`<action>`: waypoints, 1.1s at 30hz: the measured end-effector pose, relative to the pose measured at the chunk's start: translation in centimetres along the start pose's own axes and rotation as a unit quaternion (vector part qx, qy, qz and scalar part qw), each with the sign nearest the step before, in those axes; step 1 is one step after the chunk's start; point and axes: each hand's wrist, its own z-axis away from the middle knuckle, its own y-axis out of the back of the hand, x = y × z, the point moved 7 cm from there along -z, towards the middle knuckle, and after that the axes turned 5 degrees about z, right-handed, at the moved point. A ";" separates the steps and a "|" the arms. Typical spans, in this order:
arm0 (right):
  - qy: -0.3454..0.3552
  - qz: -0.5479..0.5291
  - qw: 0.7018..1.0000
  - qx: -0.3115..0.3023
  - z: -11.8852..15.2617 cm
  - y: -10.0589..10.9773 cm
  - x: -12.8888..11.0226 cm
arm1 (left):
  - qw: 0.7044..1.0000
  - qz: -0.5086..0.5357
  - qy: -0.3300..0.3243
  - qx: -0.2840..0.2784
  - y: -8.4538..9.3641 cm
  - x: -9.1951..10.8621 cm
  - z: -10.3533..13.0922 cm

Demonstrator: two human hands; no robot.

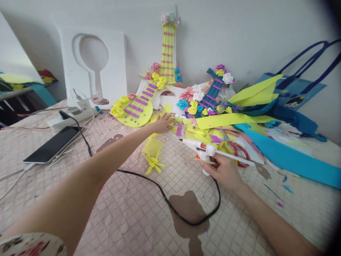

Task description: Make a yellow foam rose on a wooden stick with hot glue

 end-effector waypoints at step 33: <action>0.045 0.083 0.996 -0.007 -5.3 -2.2 -1.1 | 0.977 0.098 0.172 0.077 4.1 -1.5 13.5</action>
